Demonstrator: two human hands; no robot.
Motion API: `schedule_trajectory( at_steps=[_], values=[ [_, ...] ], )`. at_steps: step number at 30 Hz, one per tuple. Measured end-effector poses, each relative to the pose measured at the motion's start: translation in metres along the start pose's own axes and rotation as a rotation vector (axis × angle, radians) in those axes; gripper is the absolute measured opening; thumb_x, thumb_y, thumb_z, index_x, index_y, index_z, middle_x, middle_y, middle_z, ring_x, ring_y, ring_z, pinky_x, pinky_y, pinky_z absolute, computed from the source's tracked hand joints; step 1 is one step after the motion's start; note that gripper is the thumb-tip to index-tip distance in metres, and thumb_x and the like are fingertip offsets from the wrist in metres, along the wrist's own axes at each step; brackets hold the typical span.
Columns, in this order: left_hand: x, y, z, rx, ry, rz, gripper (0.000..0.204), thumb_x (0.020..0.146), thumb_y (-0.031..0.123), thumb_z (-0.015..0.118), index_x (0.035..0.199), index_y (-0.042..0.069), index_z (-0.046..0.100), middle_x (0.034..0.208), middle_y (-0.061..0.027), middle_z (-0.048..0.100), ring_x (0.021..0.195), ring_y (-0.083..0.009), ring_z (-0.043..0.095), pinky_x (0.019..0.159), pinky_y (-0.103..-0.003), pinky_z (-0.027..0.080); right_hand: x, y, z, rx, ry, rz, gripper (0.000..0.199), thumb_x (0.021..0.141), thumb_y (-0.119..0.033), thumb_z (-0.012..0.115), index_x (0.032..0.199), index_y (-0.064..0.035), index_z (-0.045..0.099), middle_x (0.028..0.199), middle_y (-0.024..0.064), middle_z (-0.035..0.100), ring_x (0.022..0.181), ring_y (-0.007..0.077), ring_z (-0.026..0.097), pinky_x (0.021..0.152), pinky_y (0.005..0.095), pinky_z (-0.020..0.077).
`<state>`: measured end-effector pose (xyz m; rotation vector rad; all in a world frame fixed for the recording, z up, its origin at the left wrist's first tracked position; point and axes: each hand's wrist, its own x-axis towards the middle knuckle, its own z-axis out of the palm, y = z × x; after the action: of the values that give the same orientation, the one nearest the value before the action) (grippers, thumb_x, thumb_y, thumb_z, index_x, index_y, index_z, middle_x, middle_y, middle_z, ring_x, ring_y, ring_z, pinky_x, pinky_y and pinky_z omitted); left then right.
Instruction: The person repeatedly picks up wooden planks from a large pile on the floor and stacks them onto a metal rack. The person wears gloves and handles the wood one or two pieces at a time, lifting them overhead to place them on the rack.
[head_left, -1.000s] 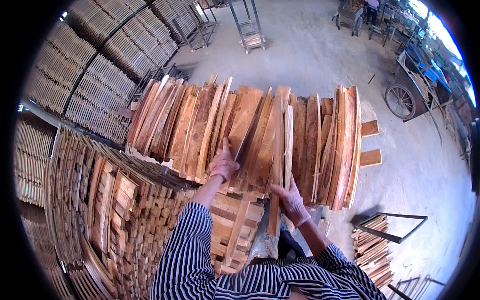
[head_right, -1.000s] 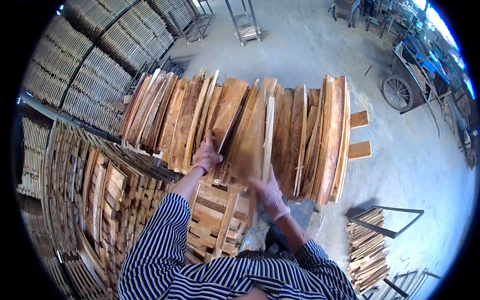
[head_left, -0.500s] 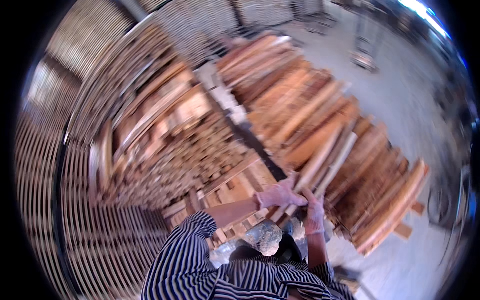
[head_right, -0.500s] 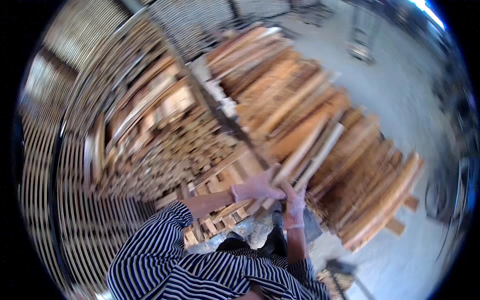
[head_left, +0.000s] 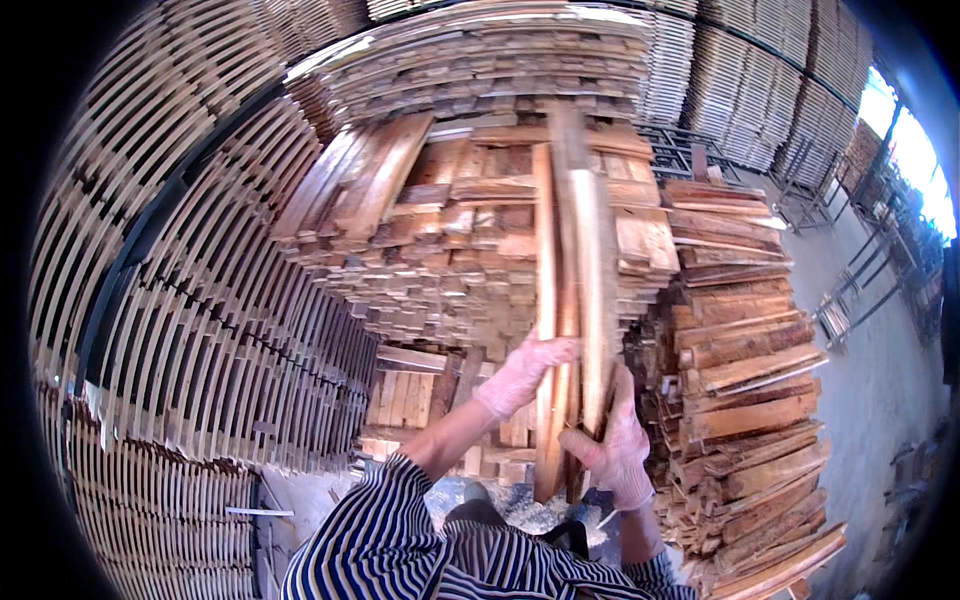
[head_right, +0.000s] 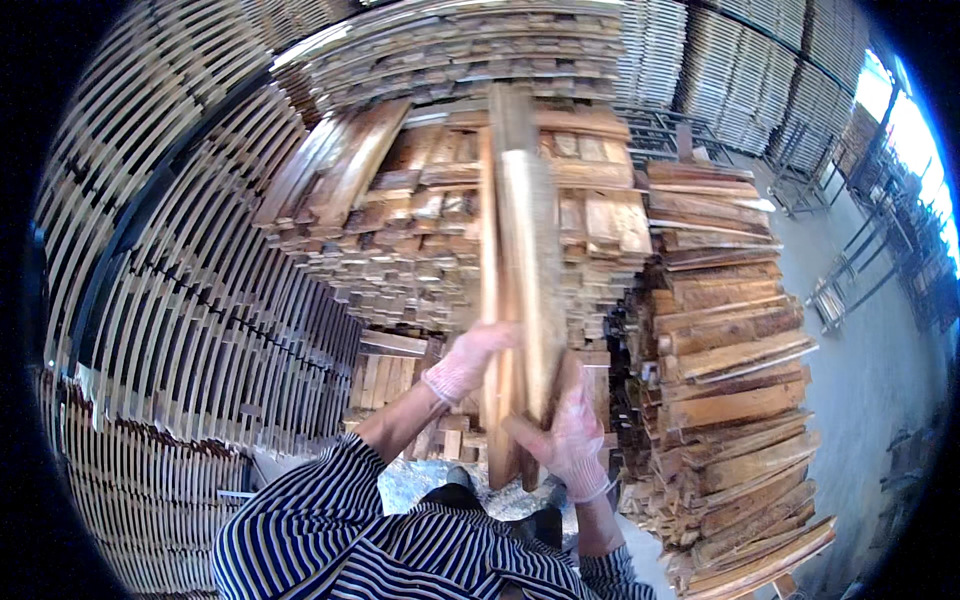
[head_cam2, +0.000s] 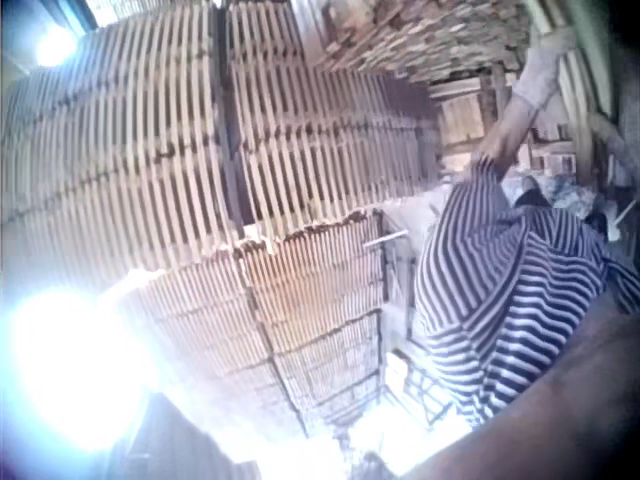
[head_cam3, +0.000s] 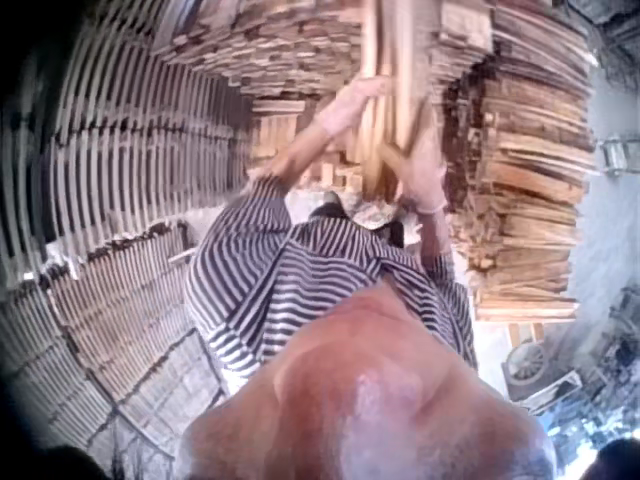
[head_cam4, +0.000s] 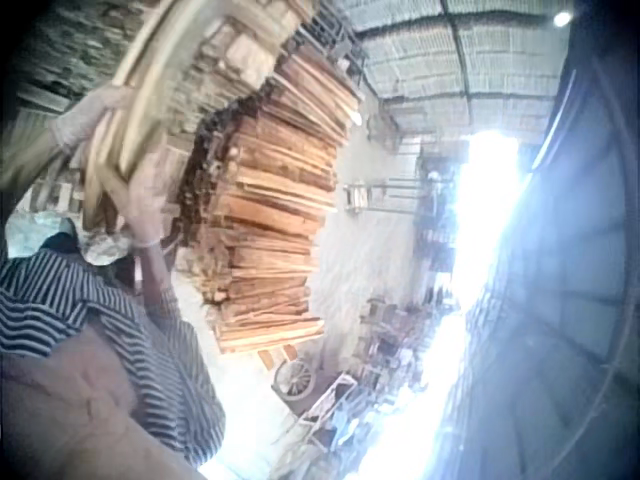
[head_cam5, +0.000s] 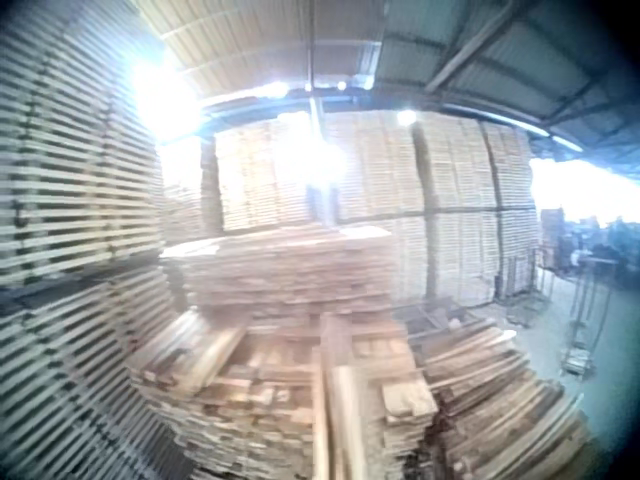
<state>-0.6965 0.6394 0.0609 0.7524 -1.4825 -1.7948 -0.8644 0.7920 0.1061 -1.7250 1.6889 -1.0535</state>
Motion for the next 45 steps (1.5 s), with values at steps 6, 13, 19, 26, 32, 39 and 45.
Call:
schedule_trajectory(
  at_steps=[6,13,19,26,32,39,45],
  values=[
    [-0.065,0.087,-0.122,-0.463,0.433,-0.025,0.058,0.09,0.038,0.073,0.133,0.0,0.062,0.119,-0.0159,0.07,0.11,-0.03,0.067,0.1,-0.043,0.055,0.095,-0.085,0.113,0.102,-0.032,-0.196,0.09,0.087,-0.037,0.074,0.156,0.0003,0.031,0.151,0.0306,0.045,0.141,0.0421,0.046,0.116,0.0493,0.0409],
    [-0.072,0.097,-0.254,-0.667,0.241,0.099,0.062,0.093,0.041,0.074,0.134,-0.001,0.056,0.119,-0.021,0.068,0.106,-0.0366,0.068,0.095,-0.051,0.058,0.198,-0.133,0.132,0.583,0.097,-0.004,0.083,0.091,-0.022,0.074,0.157,0.0019,0.03,0.141,0.0332,0.053,0.1,0.0271,0.071,0.086,0.0366,0.0618],
    [-0.02,0.119,-0.274,-0.771,0.194,0.081,0.065,0.093,0.043,0.073,0.134,-0.004,0.053,0.116,-0.0232,0.067,0.106,-0.0389,0.068,0.094,-0.056,0.058,0.337,-0.063,0.05,-0.081,0.334,0.003,0.076,0.093,-0.055,0.067,0.153,-0.0148,0.045,0.124,0.0164,0.069,0.096,0.0231,0.072,0.077,0.0414,0.0586],
    [0.068,0.125,-0.3,-0.53,0.44,0.02,0.048,0.096,0.036,0.072,0.129,0.003,0.061,0.114,-0.0143,0.072,0.105,-0.0283,0.071,0.093,-0.044,0.061,0.402,-0.142,0.171,0.01,-0.051,-0.023,0.084,0.089,-0.066,0.064,0.154,-0.0166,0.045,0.134,0.0244,0.065,0.12,0.0438,0.064,0.1,0.0486,0.0506],
    [0.113,0.139,-0.296,-0.511,0.286,-0.058,0.041,0.089,0.022,0.075,0.124,0.003,0.066,0.119,-0.0121,0.071,0.107,-0.0269,0.07,0.099,-0.041,0.058,0.466,-0.117,0.164,0.196,-0.276,-0.072,0.097,0.08,-0.053,0.078,0.158,-0.0092,0.04,0.137,0.0239,0.064,0.128,0.0341,0.062,0.108,0.0367,0.0454],
    [0.112,0.173,-0.339,-0.317,0.612,0.056,0.085,0.075,0.034,0.08,0.137,-0.013,0.046,0.113,-0.0249,0.065,0.105,-0.0348,0.069,0.094,-0.043,0.062,0.556,-0.118,0.173,-0.159,-0.156,0.266,0.095,0.078,-0.048,0.076,0.16,-0.0207,0.038,0.147,0.02,0.057,0.134,0.0344,0.058,0.108,0.0442,0.0492],
    [0.067,0.196,-0.399,-0.489,0.414,0.202,0.083,0.085,0.057,0.073,0.135,-0.006,0.052,0.1,-0.0187,0.066,0.086,-0.0303,0.069,0.078,-0.04,0.061,0.63,-0.127,0.301,-0.34,-0.084,0.317,0.077,0.094,-0.06,0.052,0.156,-0.0153,0.041,0.145,0.0273,0.053,0.128,0.0406,0.06,0.106,0.0541,0.0464]
  ],
)
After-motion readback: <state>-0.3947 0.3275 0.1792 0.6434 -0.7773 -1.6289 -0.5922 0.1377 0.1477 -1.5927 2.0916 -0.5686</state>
